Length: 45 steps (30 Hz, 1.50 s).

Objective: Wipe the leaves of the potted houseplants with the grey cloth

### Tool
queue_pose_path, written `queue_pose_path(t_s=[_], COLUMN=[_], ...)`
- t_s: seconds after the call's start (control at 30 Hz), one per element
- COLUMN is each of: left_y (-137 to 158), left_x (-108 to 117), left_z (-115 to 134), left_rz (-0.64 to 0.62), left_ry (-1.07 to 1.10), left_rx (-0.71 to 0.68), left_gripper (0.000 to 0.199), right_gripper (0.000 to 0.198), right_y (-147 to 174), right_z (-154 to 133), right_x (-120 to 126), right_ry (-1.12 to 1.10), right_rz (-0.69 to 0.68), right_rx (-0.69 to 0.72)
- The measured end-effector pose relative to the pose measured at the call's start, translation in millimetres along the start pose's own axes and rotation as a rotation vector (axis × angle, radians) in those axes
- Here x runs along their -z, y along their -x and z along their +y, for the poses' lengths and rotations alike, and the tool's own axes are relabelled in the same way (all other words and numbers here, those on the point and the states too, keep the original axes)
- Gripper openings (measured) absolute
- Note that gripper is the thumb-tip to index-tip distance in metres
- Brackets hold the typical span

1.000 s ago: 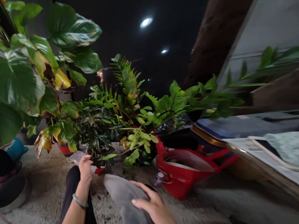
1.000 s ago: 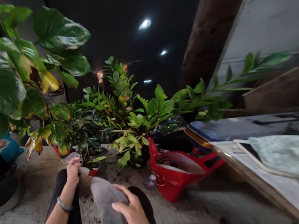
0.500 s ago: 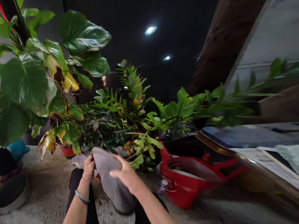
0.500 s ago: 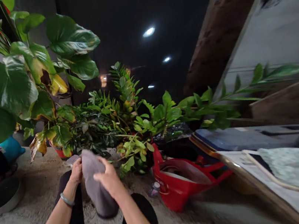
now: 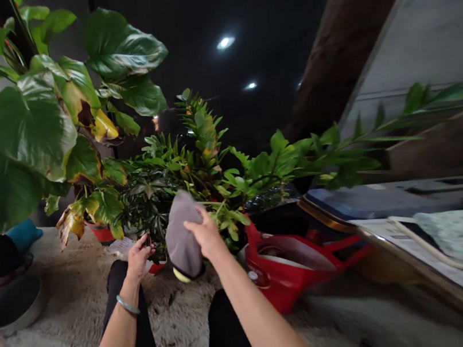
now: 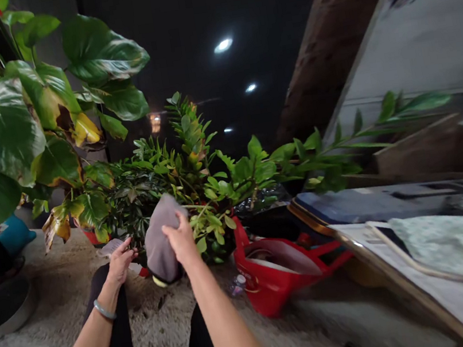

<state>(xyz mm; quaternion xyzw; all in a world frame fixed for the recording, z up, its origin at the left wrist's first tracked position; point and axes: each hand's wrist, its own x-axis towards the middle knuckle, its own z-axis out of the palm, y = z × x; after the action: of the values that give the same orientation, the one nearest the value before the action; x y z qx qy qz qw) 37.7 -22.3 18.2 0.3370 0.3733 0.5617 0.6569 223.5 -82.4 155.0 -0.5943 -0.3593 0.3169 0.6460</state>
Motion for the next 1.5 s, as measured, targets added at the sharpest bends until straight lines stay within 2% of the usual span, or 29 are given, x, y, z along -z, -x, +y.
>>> queue_pose_path(t_s=[0.07, 0.13, 0.23, 0.27, 0.33, 0.4, 0.43, 0.47, 0.53, 0.6, 0.67, 0.77, 0.87, 0.93, 1.0, 1.07, 1.13, 1.27, 1.4, 1.5], left_y=[-4, -7, -9, -9, -6, -1, 2, 5, 10, 12, 12, 11, 23, 43, 70, 96, 115, 125, 120, 118], left_x=[4, 8, 12, 12, 10, 6, 4, 2, -1, 0, 7, 20, 25, 17, 3, -12, -21, -21, -10, -3], left_z=[-2, -3, -3, -3, -2, -2, -2, -2, -1, 1, 4, 11, 19, 24, 26, 26, 26, 29, 35, 38], left_rz=[0.024, 0.041, 0.045, 0.04, 0.024, 0.005, -0.009, -0.024, -0.065, -0.097, -0.067, 0.153, 0.353, 0.326, 0.193, 0.054, 0.009, 0.062, 0.081, 0.139], left_ry=[-0.021, -0.053, -0.08, -0.084, -0.087, -0.092, -0.099, -0.108, -0.121, -0.114, -0.099, -0.095, -0.084, -0.059, -0.019, 0.017, 0.038, 0.079, 0.113, 0.097], left_rx=[-0.006, -0.006, 0.004, 0.008, 0.007, -0.007, -0.014, -0.022, -0.037, -0.036, -0.002, 0.095, 0.05, -0.041, -0.101, -0.119, -0.116, -0.112, -0.105, -0.056], left_gripper=[0.061, 0.059, 0.06, 0.061, 0.061, 0.059, 0.058, 0.056, 0.048, 0.04, 0.036, 0.031, 0.026, 0.029, 0.039, 0.049, 0.053, 0.056, 0.057, 0.058], right_gripper=[0.056, 0.05, 0.051, 0.053, 0.058, 0.062, 0.062, 0.061, 0.058, 0.055, 0.056, 0.056, 0.055, 0.06, 0.069, 0.074, 0.072, 0.071, 0.077, 0.079], right_y=[35, 74, 108, 108, 93, 65, 50, 36, 16, 10, 20, 49, 77, 89, 98, 107, 115, 123, 117, 102], right_z=[19, 25, 6, -6, -33, -54, -59, -60, -49, -25, 6, 43, 53, 47, 40, 34, 32, 33, 30, 27], right_x=[-4, 10, 44, 53, 58, 43, 29, 12, -20, -41, -44, -22, -5, -8, -18, -30, -37, -37, -35, -36], right_ry=[0.008, 0.018, 0.021, 0.011, -0.018, -0.05, -0.061, -0.061, 0.0, 0.161, 0.353, 0.454, 0.409, 0.426, 0.47, 0.51, 0.528, 0.456, 0.329, 0.234], right_rz=[-0.089, -0.183, -0.323, -0.328, -0.232, -0.112, -0.103, -0.142, -0.322, -0.455, -0.455, -0.364, -0.298, -0.245, -0.205, -0.221, -0.302, -0.485, -0.624, -0.824], right_rx=[-0.103, -0.181, -0.21, -0.181, -0.037, 0.164, 0.255, 0.329, 0.409, 0.391, 0.287, 0.174, 0.196, 0.229, 0.272, 0.337, 0.43, 0.543, 0.546, 0.48])
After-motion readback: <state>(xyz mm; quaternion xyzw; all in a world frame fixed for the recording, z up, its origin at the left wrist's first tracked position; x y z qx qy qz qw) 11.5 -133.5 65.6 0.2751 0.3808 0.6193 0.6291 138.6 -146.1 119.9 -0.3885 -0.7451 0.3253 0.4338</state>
